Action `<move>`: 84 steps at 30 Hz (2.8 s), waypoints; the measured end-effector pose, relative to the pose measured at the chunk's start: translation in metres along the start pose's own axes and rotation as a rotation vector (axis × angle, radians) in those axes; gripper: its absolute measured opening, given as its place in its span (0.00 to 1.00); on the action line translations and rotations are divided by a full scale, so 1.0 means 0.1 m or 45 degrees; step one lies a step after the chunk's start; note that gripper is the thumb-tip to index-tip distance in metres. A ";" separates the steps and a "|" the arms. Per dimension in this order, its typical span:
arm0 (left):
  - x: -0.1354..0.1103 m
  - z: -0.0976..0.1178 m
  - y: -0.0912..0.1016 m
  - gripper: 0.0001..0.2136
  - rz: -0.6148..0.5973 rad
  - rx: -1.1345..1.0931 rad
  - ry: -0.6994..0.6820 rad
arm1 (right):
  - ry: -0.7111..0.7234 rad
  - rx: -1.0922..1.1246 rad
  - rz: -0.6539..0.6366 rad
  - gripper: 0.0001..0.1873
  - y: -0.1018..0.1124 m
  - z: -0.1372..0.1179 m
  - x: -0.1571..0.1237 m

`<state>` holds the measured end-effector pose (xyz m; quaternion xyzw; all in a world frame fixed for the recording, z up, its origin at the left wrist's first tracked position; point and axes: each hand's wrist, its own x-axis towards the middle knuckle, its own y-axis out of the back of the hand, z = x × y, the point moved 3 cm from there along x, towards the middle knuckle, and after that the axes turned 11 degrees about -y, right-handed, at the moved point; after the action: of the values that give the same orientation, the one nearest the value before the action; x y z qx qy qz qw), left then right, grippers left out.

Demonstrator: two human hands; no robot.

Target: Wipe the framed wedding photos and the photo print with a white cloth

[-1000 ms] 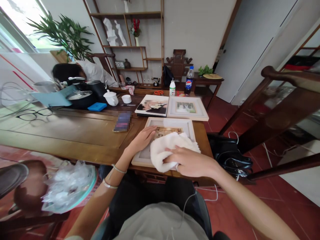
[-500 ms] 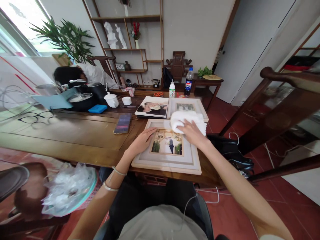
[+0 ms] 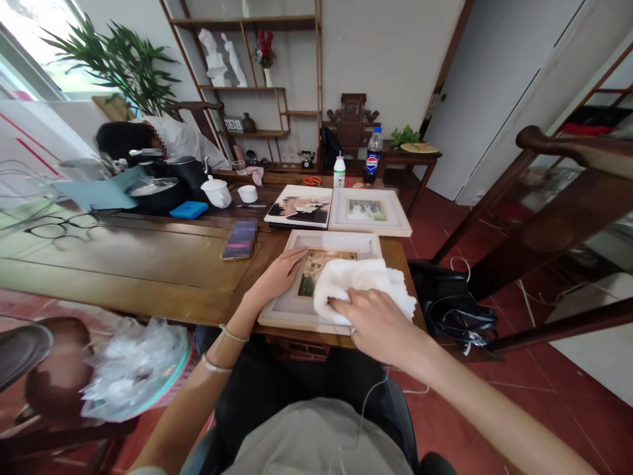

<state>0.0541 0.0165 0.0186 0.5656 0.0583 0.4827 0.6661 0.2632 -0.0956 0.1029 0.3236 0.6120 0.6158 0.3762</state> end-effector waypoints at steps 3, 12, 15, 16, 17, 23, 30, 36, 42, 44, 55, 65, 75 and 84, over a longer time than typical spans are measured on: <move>0.00 0.02 0.01 0.19 -0.004 0.009 -0.012 | -0.113 -0.059 0.104 0.32 -0.14 0.27 0.25; 0.00 0.02 0.01 0.19 0.001 0.006 0.001 | -0.175 -0.143 0.294 0.33 -0.27 0.75 0.95; 0.00 0.01 0.01 0.19 0.009 -0.003 0.003 | -0.094 -0.120 0.237 0.34 -0.31 0.60 0.82; 0.00 0.01 0.01 0.20 0.009 -0.003 0.002 | -0.060 -0.101 0.212 0.34 -0.30 0.52 0.72; 0.00 0.01 0.01 0.20 0.008 -0.004 0.003 | -0.027 -0.081 0.182 0.33 -0.28 0.45 0.61; 0.00 -0.01 -0.02 0.19 0.012 -0.007 0.009 | 0.091 0.100 -0.017 0.33 -0.01 -0.07 -0.13; 0.00 0.00 -0.01 0.19 0.027 0.002 -0.037 | 0.002 0.160 0.143 0.36 -0.24 0.06 0.14; 0.00 0.00 -0.01 0.19 0.028 0.008 -0.040 | -0.202 0.004 0.287 0.35 -0.27 0.69 0.88; 0.01 0.00 0.00 0.19 0.032 -0.011 -0.039 | 0.029 0.073 0.152 0.35 -0.24 0.40 0.97; 0.01 0.01 0.01 0.19 0.029 -0.024 -0.055 | 0.152 0.132 0.096 0.35 -0.22 0.19 0.74; -0.01 0.01 0.00 0.19 0.029 -0.012 -0.029 | 0.013 0.205 -0.022 0.32 0.01 0.00 -0.13; 0.00 -0.03 -0.01 0.19 0.010 0.001 -0.002 | -0.220 -0.171 0.273 0.31 -0.20 0.81 0.62; 0.01 -0.02 -0.02 0.19 0.044 -0.041 0.050 | -0.039 -0.008 0.067 0.26 -0.01 -0.14 -0.13; 0.07 -0.04 0.07 0.19 0.053 -0.113 0.027 | 0.078 0.119 0.233 0.20 -0.27 -0.91 0.47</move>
<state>0.0510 0.0236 0.0256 0.5314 0.0321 0.5044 0.6799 0.1630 -0.1023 0.0696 0.3762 0.6193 0.6280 0.2839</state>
